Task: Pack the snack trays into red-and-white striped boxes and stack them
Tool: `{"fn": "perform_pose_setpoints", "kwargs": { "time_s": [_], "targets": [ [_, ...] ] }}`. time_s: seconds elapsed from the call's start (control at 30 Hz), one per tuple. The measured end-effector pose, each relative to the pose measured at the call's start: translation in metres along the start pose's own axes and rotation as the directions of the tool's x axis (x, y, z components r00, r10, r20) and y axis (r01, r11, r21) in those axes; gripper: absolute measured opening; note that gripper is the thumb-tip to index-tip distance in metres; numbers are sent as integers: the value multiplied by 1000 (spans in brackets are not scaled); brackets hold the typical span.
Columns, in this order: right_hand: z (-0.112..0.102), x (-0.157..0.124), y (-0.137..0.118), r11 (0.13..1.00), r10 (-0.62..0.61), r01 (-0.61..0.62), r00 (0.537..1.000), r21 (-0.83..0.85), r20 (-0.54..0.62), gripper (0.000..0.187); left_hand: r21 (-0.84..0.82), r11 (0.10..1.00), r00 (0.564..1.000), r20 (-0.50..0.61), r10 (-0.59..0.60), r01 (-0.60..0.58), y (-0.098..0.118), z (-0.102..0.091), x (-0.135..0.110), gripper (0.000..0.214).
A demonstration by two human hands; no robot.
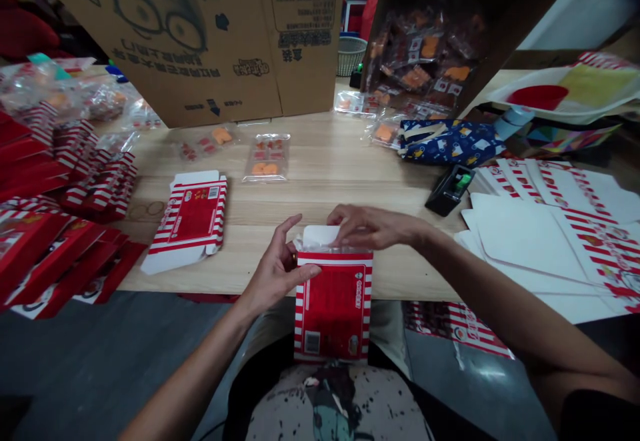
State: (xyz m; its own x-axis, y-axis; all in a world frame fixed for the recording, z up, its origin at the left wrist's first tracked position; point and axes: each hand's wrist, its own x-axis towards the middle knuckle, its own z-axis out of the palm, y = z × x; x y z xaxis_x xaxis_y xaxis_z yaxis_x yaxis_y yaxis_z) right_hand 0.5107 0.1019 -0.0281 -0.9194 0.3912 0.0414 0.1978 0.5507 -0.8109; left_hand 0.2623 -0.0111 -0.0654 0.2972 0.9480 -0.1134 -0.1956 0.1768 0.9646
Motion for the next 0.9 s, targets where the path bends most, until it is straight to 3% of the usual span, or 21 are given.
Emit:
{"fn": "perform_pose_setpoints", "kwargs": {
  "time_s": [0.1, 0.17, 0.23, 0.27, 0.3, 0.37, 0.43, 0.5, 0.57, 0.67, 0.8, 0.9],
  "targets": [
    [13, -6, -5, 996, -77, 80, 995, -43, 66, 29, 43, 999, 1000, 20, -9, 8, 0, 0, -6, 81],
    [10, -14, -17, 993, -83, 86, 996, -83, 46, 27, 90, 996, 1000, 10, 25, -26, 8, 1, -7, 63],
    [5, -23, -33, 991, -63, 46, 989, -123, -134, 23, 136, 978, 984, -62, 170, -160, 23, 0, -2, 59],
    [4, -25, -41, 993, -56, 22, 957, -120, -286, 30, 164, 951, 951, -120, 283, -262, 32, 0, 3, 62],
    [6, -26, -47, 996, -54, 14, 890, -92, -453, 38, 200, 908, 897, -181, 404, -369, 42, -1, 10, 66],
    [15, -20, -54, 999, -39, 50, 688, -7, -725, 44, 285, 783, 737, -271, 620, -553, 56, -4, 26, 70],
    [31, -8, -48, 996, -30, 85, 518, 16, -855, 40, 350, 675, 605, -301, 738, -649, 60, -8, 43, 67],
    [44, 7, -34, 998, -67, 38, 417, -56, -907, 36, 374, 631, 559, -294, 775, -679, 52, -13, 58, 61],
    [52, 18, -18, 982, -156, -40, 366, -183, -918, 34, 399, 630, 566, -281, 775, -666, 36, -19, 68, 57],
    [54, 22, 3, 913, -341, -96, 354, -397, -871, 41, 510, 609, 558, -272, 784, -607, 10, -27, 71, 51],
    [49, 17, 16, 750, -539, -103, 478, -654, -693, 55, 659, 493, 480, -222, 849, -567, -6, -30, 64, 51],
    [45, 14, 15, 740, -539, -76, 528, -669, -656, 53, 626, 501, 434, -274, 859, -597, -8, -21, 60, 54]
  ]
}}
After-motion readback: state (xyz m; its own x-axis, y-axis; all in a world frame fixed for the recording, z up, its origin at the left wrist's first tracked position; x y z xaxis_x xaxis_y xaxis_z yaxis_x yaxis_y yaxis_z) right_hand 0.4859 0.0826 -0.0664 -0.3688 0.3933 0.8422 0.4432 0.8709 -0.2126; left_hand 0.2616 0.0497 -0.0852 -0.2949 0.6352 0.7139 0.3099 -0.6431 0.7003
